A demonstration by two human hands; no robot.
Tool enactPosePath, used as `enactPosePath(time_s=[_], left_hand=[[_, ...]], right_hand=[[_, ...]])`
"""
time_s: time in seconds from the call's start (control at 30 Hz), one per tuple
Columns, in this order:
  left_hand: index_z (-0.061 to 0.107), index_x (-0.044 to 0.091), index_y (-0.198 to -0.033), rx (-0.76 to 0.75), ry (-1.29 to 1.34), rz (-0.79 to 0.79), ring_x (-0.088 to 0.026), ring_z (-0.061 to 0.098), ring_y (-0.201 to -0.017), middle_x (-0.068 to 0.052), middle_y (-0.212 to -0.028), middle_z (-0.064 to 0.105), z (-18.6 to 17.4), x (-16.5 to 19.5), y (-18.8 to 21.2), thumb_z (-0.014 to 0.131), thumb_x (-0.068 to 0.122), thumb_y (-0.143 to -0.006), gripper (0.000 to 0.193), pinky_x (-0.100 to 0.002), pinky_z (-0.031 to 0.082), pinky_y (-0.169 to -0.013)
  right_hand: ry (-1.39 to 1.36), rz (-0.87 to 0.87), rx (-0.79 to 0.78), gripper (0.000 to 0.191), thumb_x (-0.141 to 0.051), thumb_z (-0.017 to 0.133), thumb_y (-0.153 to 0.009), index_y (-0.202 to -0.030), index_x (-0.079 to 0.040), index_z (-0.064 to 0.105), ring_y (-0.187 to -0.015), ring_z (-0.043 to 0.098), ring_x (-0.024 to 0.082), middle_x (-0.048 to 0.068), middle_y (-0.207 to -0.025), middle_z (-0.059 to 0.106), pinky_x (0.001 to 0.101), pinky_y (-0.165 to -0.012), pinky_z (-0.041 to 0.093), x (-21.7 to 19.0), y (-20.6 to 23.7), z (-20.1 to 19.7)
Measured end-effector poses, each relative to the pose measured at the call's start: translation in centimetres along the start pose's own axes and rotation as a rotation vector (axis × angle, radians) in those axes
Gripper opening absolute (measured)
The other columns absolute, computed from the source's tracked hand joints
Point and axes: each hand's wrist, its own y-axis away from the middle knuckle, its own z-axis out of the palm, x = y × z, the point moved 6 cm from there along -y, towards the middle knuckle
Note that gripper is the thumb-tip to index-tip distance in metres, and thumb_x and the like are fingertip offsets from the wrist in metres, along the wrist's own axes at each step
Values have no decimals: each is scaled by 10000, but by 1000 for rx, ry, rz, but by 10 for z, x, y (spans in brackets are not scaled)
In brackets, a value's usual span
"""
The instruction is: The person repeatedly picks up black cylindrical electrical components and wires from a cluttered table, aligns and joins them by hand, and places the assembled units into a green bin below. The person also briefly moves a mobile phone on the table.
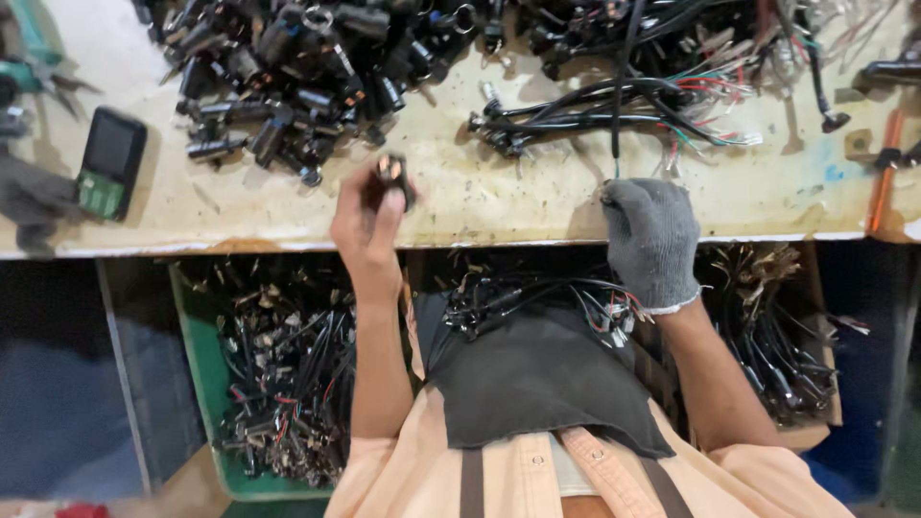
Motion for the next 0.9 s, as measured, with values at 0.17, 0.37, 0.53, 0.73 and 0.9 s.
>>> enactPosePath(time_s=[0.17, 0.37, 0.53, 0.73, 0.9], left_hand=[[504, 24, -1284, -234, 419, -244, -220, 682, -866, -175, -1084, 684, 39, -11, 42, 633, 59, -953, 356, -361, 588, -784], [495, 1, -1377, -349, 396, -386, -188, 649, -853, -143, -1060, 639, 68, -29, 53, 627, 81, -971, 434, -337, 566, -780], [504, -9, -1358, -452, 355, -394, -190, 663, -900, -158, -1101, 669, 78, -17, 55, 648, 107, -1003, 400, -338, 569, -849], [504, -6, -1363, -426, 265, -323, -134, 599, -1002, -80, -1108, 602, 75, -14, 57, 656, 141, -1022, 401, -259, 492, -880], [562, 17, -1296, -450, 246, -440, -83, 552, -792, -42, -969, 631, 88, -33, 68, 671, 230, -1034, 355, -223, 472, -726]], right_hand=[[-449, 379, -88, 369, 32, 704, -868, -1233, -8, 665, -986, 679, 225, 122, -1127, 682, 340, -907, 560, 23, 3, -27], [-313, 439, -102, 342, -13, 762, -906, -1235, -15, 669, -949, 689, 216, 124, -1117, 681, 330, -885, 561, 21, 1, -44], [-54, 126, -74, 263, -62, 826, -867, -1073, -53, 664, -981, 655, 356, 141, -1053, 668, 442, -851, 537, 1, -1, -17], [60, 1, 16, 212, -67, 824, -863, -1007, -92, 671, -871, 615, 360, 127, -955, 643, 461, -758, 498, -4, -3, -20], [40, -5, -213, 149, -101, 753, -940, -1028, -61, 641, -830, 634, 362, 142, -906, 644, 474, -731, 503, 10, -3, -3]])
